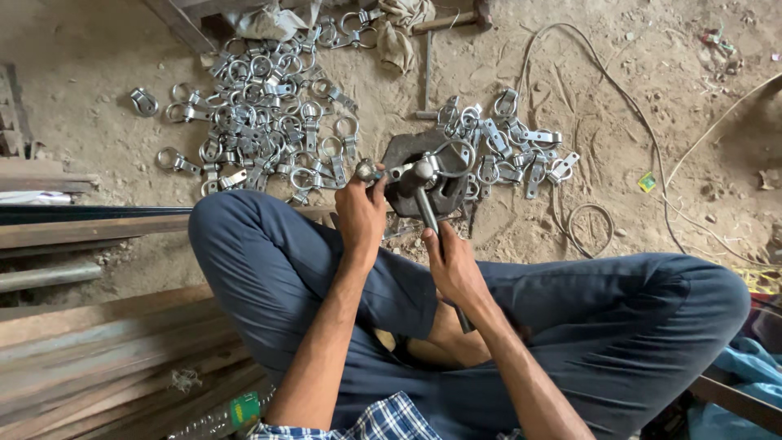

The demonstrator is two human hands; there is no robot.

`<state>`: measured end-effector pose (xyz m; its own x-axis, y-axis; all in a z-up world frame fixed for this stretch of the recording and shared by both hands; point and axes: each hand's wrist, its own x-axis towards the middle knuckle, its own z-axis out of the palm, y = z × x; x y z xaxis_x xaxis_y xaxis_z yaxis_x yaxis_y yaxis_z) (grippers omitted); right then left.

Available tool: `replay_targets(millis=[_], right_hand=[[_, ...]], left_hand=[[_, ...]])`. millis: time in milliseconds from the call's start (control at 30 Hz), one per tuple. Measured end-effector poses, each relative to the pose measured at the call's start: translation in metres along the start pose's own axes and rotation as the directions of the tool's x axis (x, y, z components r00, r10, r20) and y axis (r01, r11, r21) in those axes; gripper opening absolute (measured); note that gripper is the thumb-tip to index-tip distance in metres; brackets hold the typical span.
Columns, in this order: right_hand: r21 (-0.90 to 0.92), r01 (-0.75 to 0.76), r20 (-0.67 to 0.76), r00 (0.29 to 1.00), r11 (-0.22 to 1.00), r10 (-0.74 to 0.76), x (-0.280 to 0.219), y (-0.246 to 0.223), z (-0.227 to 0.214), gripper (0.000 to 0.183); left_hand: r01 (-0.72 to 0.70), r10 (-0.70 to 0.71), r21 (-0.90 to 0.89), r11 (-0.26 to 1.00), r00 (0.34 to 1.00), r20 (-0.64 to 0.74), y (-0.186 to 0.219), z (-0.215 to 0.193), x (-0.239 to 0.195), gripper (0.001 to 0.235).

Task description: The person assembles metal clips by placing components into a jig, inserting a pin, and striking the pin with a hammer. They repeat these actions for multiple items taken from a pile on the floor.

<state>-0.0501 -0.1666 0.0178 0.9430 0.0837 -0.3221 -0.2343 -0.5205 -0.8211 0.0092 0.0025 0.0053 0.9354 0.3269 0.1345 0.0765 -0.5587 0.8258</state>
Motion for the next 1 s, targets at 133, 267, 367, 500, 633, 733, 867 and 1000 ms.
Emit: replay_targets(millis=[133, 267, 367, 500, 633, 733, 867, 1000], right_hand=[[0.012, 0.036, -0.045, 0.998, 0.999, -0.035, 0.001, 0.006, 0.0, 0.043], [0.011, 0.001, -0.023, 1.0, 1.0, -0.001, 0.005, 0.012, -0.001, 0.048], [0.025, -0.024, 0.001, 1.0, 0.999, 0.024, 0.006, 0.013, -0.001, 0.048], [0.04, 0.075, -0.05, 0.996, 0.996, -0.073, -0.002, 0.014, -0.005, 0.045], [-0.024, 0.049, -0.065, 0.997, 0.999, -0.05, -0.015, -0.014, -0.017, 0.039], [-0.07, 0.291, -0.17, 0.939, 0.954, -0.299, -0.019, -0.051, -0.047, 0.035], [0.083, 0.497, -0.342, 0.829, 0.864, -0.444, -0.018, -0.086, -0.087, 0.031], [-0.363, 0.606, -0.172, 0.703, 0.708, -0.69, -0.003, -0.096, -0.07, 0.022]], left_hand=[[-0.1, 0.1, -0.002, 0.995, 0.994, -0.036, 0.0, -0.001, -0.002, 0.017], [-0.128, 0.129, 0.075, 0.989, 0.992, -0.011, -0.002, 0.004, 0.0, 0.019], [-0.127, 0.126, 0.093, 0.988, 0.992, 0.011, -0.003, 0.003, 0.002, 0.018], [-0.127, 0.126, 0.064, 0.99, 0.992, 0.017, -0.003, 0.004, 0.002, 0.019], [-0.126, 0.127, 0.156, 0.98, 0.992, 0.003, -0.004, 0.005, 0.002, 0.02], [-0.047, 0.046, 0.07, 0.996, 0.999, 0.024, -0.007, 0.01, 0.004, 0.019], [-0.121, 0.121, 0.003, 0.993, 0.992, -0.036, -0.022, 0.024, 0.0, 0.019], [-0.156, 0.17, 0.128, 0.979, 0.979, -0.109, -0.027, 0.035, 0.002, 0.024]])
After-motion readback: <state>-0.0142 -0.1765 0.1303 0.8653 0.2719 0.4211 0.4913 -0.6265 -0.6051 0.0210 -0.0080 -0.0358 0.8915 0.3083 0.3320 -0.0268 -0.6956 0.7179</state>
